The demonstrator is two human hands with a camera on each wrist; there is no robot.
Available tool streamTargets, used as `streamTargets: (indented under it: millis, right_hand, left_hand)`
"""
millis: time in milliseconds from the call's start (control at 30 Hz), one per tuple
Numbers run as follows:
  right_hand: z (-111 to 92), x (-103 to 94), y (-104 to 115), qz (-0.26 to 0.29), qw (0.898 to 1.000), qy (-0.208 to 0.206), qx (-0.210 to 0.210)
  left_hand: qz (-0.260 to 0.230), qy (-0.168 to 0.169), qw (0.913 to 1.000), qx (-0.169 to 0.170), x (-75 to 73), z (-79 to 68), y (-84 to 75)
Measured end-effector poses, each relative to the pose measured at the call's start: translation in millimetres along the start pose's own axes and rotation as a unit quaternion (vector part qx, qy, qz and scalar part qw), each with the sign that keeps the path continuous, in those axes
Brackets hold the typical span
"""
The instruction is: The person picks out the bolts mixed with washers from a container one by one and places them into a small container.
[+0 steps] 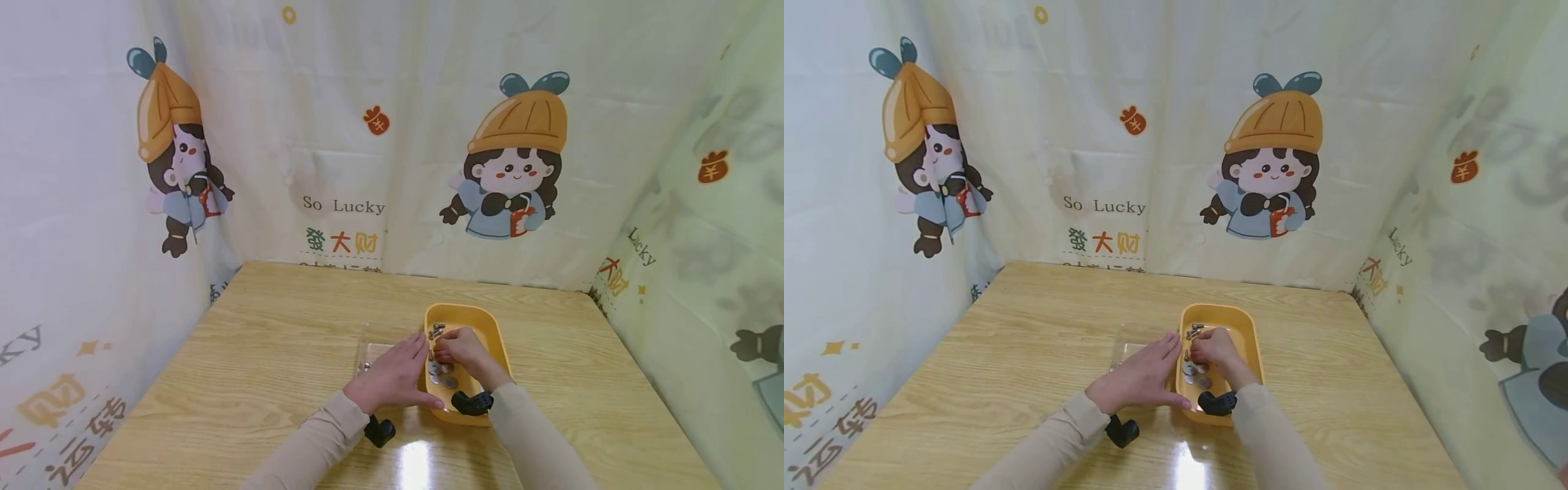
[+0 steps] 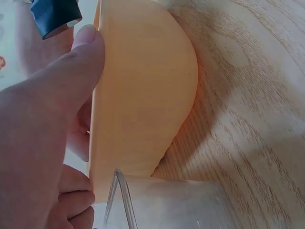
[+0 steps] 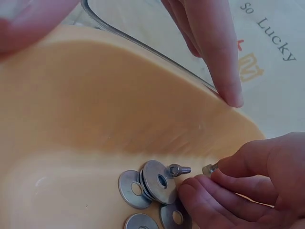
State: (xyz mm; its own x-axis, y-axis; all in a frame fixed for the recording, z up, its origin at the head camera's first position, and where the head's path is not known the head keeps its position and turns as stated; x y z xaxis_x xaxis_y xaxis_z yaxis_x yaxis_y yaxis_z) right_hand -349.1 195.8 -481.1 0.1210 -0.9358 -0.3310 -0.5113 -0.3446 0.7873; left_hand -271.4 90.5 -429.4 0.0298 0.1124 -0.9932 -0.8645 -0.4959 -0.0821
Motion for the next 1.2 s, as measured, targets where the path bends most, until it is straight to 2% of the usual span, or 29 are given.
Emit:
streamTargets:
  millis: [400, 767, 1200]
  right_hand:
    - [3, 2.3, -1, 0.017, 1.0, 0.021, 0.004]
    - [3, 7.2, -6, 0.03, 0.999, 0.031, 0.02]
    - [0, 11.2, -12, 0.086, 0.994, 0.056, 0.029]
  left_hand:
    - [-0.005, 0.0, 1.0, -0.004, -4.2, -1.2, -0.1]
    - [-0.013, 0.008, 0.9999, -0.009, 0.3, -1.7, 0.4]
    - [-0.015, 0.014, 0.9997, -0.014, -2.0, -2.1, -0.5]
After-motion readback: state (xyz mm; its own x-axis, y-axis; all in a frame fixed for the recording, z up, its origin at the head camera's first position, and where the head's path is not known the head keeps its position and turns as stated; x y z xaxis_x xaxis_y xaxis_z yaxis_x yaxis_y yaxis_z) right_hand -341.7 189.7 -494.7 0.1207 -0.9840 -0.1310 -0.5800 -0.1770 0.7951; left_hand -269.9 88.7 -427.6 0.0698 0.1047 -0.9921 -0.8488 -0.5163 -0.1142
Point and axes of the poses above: each hand's wrist, its own z-axis towards the middle knuckle, its own x-axis out of the palm, y = z × x, the point moved 10 cm from there along z, towards the middle knuckle, and after that the axes turned 15 degrees about x, right-handed, at the moved point
